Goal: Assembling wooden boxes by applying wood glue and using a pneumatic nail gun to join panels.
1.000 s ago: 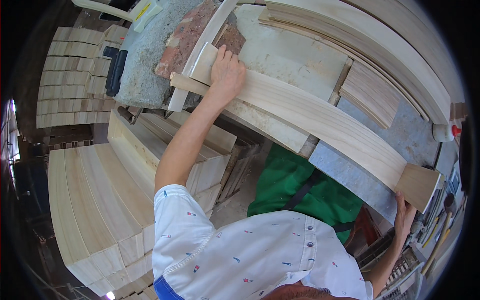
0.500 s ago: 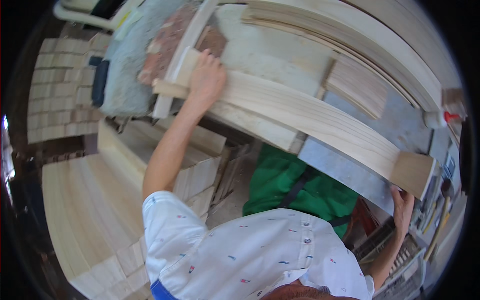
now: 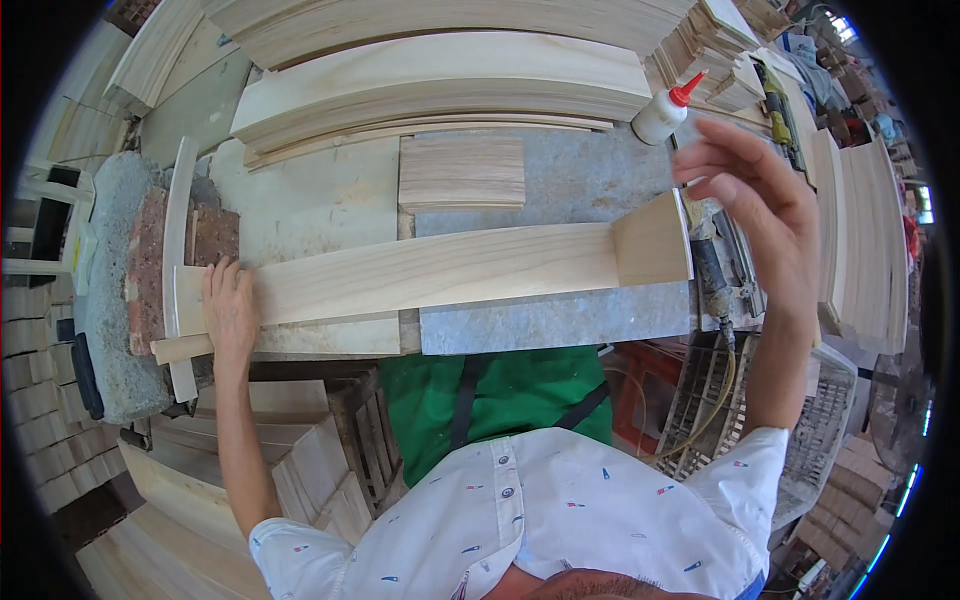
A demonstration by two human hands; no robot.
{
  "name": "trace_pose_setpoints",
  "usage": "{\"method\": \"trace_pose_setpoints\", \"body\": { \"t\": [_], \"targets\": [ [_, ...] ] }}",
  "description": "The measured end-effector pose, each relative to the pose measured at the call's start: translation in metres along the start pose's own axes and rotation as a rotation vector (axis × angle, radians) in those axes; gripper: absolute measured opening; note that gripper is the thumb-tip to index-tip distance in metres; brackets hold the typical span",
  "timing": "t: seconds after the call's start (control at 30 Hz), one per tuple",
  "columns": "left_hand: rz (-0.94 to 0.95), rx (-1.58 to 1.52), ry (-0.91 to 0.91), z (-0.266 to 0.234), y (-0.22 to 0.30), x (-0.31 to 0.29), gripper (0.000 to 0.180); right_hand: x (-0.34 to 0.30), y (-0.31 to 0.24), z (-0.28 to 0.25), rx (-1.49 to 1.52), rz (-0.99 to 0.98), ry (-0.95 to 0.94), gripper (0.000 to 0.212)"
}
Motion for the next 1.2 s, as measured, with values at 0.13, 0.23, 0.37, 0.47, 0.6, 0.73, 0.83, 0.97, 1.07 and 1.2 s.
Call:
{"method": "trace_pose_setpoints", "body": {
  "t": [0.13, 0.23, 0.37, 0.47, 0.6, 0.73, 0.83, 0.97, 1.07, 1.2],
  "targets": [
    [-0.064, -0.17, 0.069, -0.003, 0.002, 0.0, 0.028, 0.001, -0.09, 0.068, 0.313, -0.392, -0.379, 0.032],
    [-0.103, -0.218, 0.106, -0.005, 0.006, 0.0, 0.029, 0.007, -0.099, 0.097, 0.514, -0.496, -0.382, 0.03],
    [-0.14, -0.232, 0.111, 0.001, 0.008, -0.005, 0.027, 0.013, -0.105, 0.126, 0.745, -0.634, -0.398, 0.028],
    [-0.159, -0.238, 0.125, -0.001, 0.002, -0.008, 0.027, 0.013, -0.109, 0.133, 0.902, -0.727, -0.405, 0.027],
    [-0.231, -0.286, 0.158, -0.01, 0.004, -0.022, 0.026, 0.067, -0.086, 0.149, 0.068, -0.717, -0.304, 0.025],
    [-0.25, -0.371, 0.176, -0.008, 0.015, -0.023, 0.026, 0.17, 0.033, 0.136, -0.736, -0.498, -0.224, 0.061],
    [-0.3, -0.415, 0.17, -0.008, 0.018, -0.031, 0.026, 0.199, 0.086, 0.14, -0.844, -0.307, -0.355, 0.074],
    [-0.346, -0.441, 0.175, -0.012, 0.016, -0.044, 0.026, 0.216, 0.101, 0.155, -0.998, -0.196, -0.445, 0.084],
    [-0.361, -0.452, 0.194, -0.012, 0.016, -0.049, 0.025, 0.225, 0.102, 0.158, -0.973, -0.181, -0.464, 0.084],
    [-0.355, -0.475, 0.208, -0.011, 0.018, -0.047, 0.025, 0.228, 0.098, 0.148, -0.918, -0.167, -0.47, 0.077]
  ]
}}
Point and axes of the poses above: each hand's wrist, its own x-axis towards the middle knuckle, its own z-axis out of the palm, y = z × x, the point moved 5 cm from there along x, towards the middle knuckle, and after that the axes turned 4 degrees about -z, right-handed, at the moved point
